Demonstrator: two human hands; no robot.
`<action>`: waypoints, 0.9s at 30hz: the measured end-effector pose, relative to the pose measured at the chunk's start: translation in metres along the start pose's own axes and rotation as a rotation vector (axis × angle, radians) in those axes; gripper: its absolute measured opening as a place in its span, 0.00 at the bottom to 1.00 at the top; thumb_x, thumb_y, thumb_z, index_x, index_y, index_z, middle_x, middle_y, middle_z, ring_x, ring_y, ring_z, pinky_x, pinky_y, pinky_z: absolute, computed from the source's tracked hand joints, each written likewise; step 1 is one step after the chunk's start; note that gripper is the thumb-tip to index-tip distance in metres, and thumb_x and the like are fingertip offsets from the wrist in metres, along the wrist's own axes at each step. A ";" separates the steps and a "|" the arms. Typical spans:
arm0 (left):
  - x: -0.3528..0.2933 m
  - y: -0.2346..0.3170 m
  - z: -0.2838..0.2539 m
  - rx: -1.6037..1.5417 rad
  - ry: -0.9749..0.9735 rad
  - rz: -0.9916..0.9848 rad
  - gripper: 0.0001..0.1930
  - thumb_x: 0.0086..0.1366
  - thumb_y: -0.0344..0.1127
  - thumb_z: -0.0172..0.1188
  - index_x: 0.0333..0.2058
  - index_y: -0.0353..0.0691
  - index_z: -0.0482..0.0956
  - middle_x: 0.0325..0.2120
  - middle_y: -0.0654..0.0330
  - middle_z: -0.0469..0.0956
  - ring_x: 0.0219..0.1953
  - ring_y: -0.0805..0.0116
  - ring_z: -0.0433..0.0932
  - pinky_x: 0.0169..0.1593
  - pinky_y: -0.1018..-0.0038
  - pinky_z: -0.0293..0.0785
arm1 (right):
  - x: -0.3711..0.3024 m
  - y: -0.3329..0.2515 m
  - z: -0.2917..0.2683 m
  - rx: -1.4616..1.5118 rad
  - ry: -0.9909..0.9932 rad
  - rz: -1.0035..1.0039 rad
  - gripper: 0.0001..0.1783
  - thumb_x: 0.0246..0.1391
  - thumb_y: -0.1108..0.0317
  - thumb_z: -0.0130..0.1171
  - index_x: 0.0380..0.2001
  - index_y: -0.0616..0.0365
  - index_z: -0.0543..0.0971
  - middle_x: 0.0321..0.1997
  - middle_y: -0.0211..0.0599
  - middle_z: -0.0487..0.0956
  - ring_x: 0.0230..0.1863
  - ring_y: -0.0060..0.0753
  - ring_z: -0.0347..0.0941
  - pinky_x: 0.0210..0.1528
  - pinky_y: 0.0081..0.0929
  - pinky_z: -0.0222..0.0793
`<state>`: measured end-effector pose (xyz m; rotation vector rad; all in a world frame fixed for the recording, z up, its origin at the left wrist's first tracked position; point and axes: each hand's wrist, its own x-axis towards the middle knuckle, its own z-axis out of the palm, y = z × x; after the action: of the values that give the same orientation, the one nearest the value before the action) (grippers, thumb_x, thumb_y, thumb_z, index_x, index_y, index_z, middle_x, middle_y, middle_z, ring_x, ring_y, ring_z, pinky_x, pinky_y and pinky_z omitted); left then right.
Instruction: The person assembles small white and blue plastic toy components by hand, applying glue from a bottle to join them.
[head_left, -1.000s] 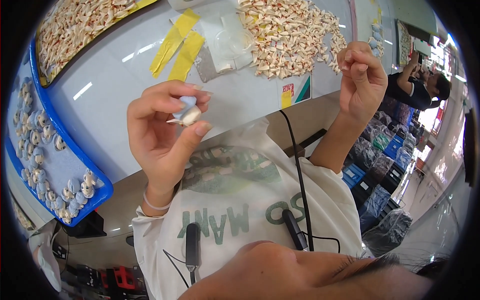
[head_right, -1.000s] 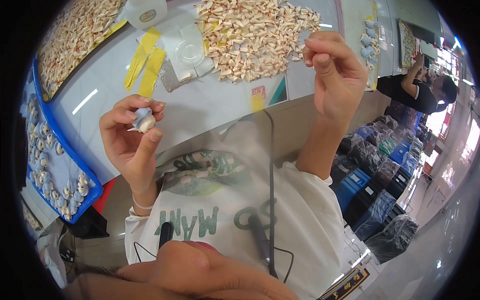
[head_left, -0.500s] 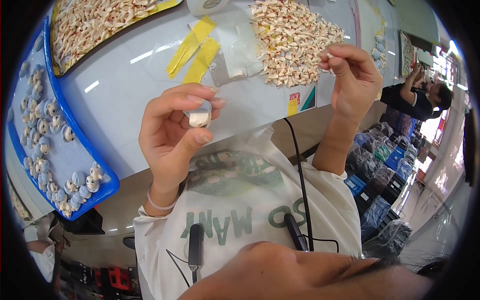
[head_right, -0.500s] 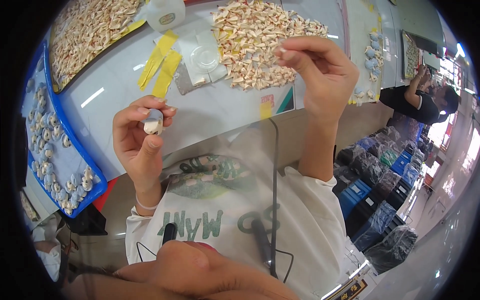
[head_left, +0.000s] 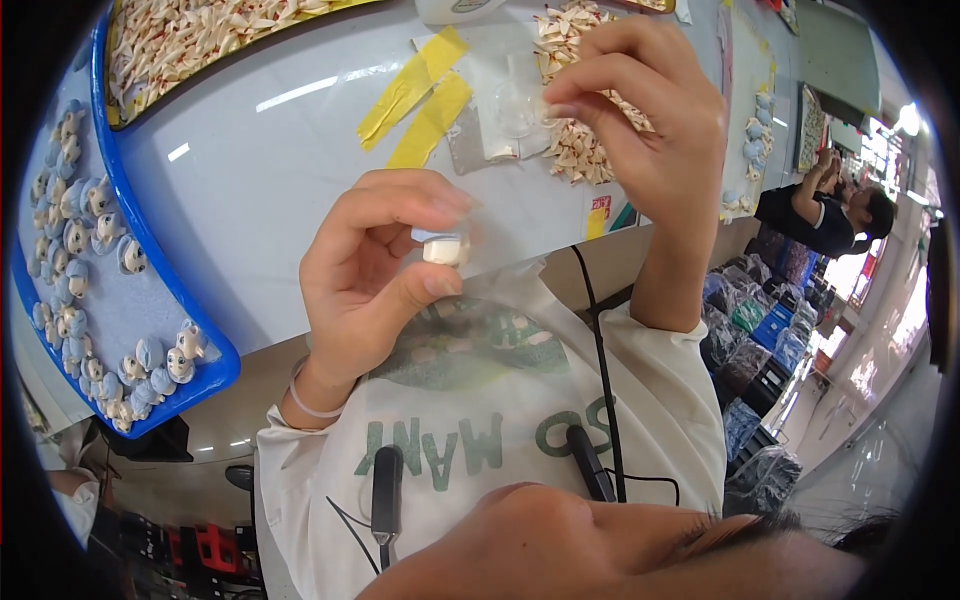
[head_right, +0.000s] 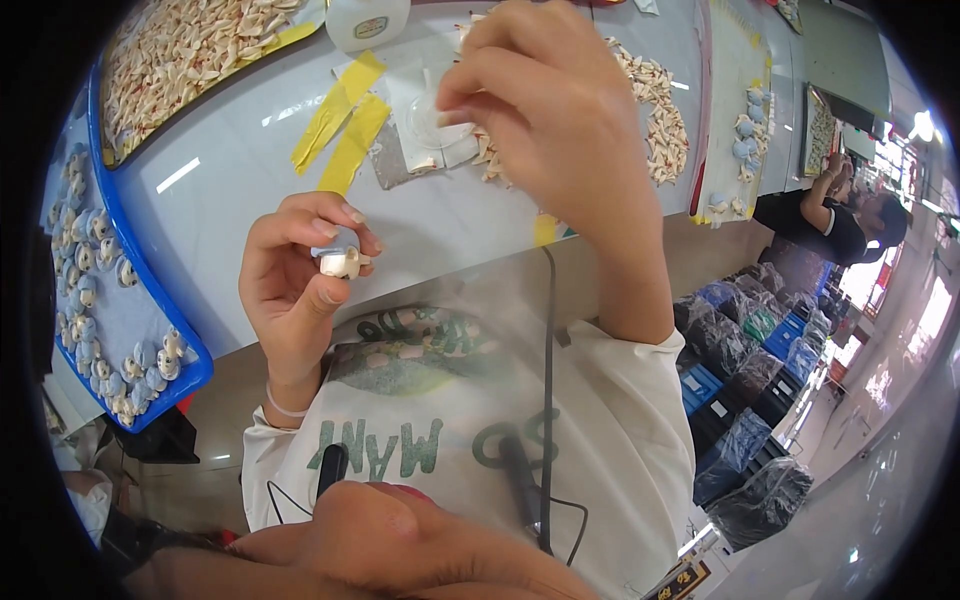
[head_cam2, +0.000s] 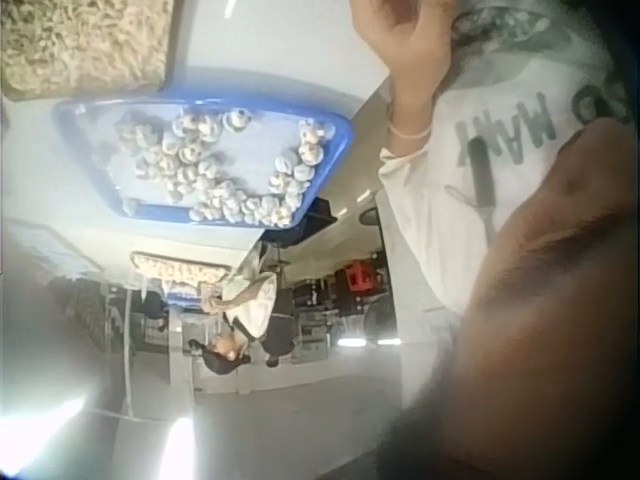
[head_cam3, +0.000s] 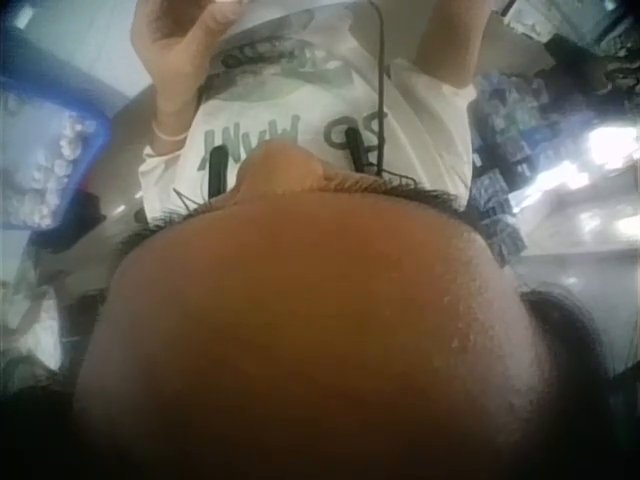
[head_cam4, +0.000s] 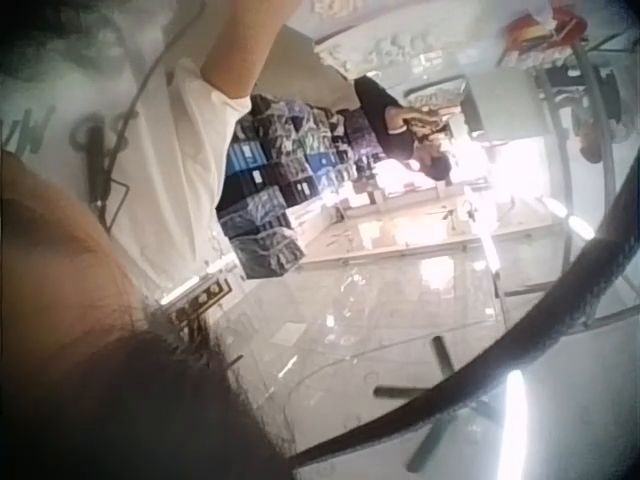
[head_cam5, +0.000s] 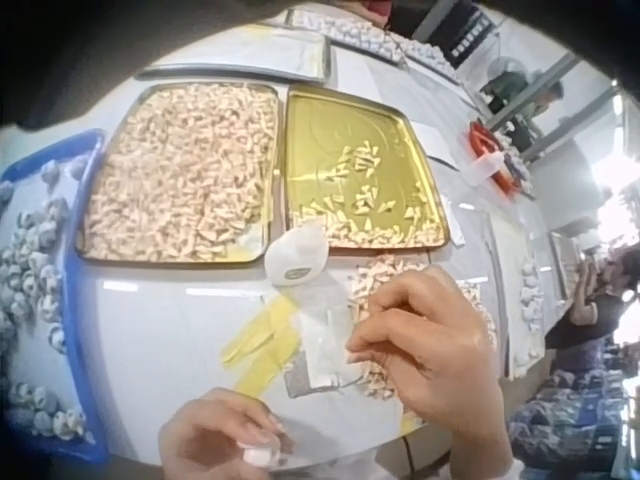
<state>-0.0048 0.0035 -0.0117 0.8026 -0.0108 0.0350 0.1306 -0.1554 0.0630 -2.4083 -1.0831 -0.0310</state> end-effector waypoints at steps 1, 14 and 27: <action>0.000 0.000 0.000 -0.001 0.004 -0.001 0.17 0.52 0.26 0.61 0.41 0.30 0.69 0.40 0.52 0.68 0.45 0.63 0.68 0.46 0.71 0.68 | 0.000 0.000 -0.001 -0.040 0.011 0.019 0.11 0.26 0.82 0.60 0.20 0.59 0.77 0.26 0.31 0.71 0.30 0.30 0.67 0.31 0.21 0.62; 0.002 -0.001 0.003 -0.070 0.004 0.025 0.19 0.50 0.27 0.63 0.41 0.28 0.68 0.40 0.51 0.69 0.42 0.63 0.70 0.45 0.71 0.70 | -0.024 -0.015 0.006 0.313 0.179 0.161 0.08 0.30 0.80 0.61 0.21 0.62 0.77 0.23 0.32 0.73 0.26 0.25 0.69 0.28 0.18 0.63; -0.003 -0.003 0.002 0.287 0.031 0.220 0.17 0.47 0.26 0.64 0.37 0.29 0.74 0.36 0.50 0.73 0.37 0.65 0.73 0.40 0.75 0.70 | -0.044 -0.051 0.031 0.737 0.116 0.264 0.10 0.30 0.80 0.63 0.19 0.55 0.75 0.25 0.31 0.72 0.27 0.26 0.67 0.29 0.19 0.61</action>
<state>-0.0073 0.0000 -0.0128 1.0846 -0.0653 0.2616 0.0594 -0.1439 0.0484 -1.8227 -0.5710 0.2674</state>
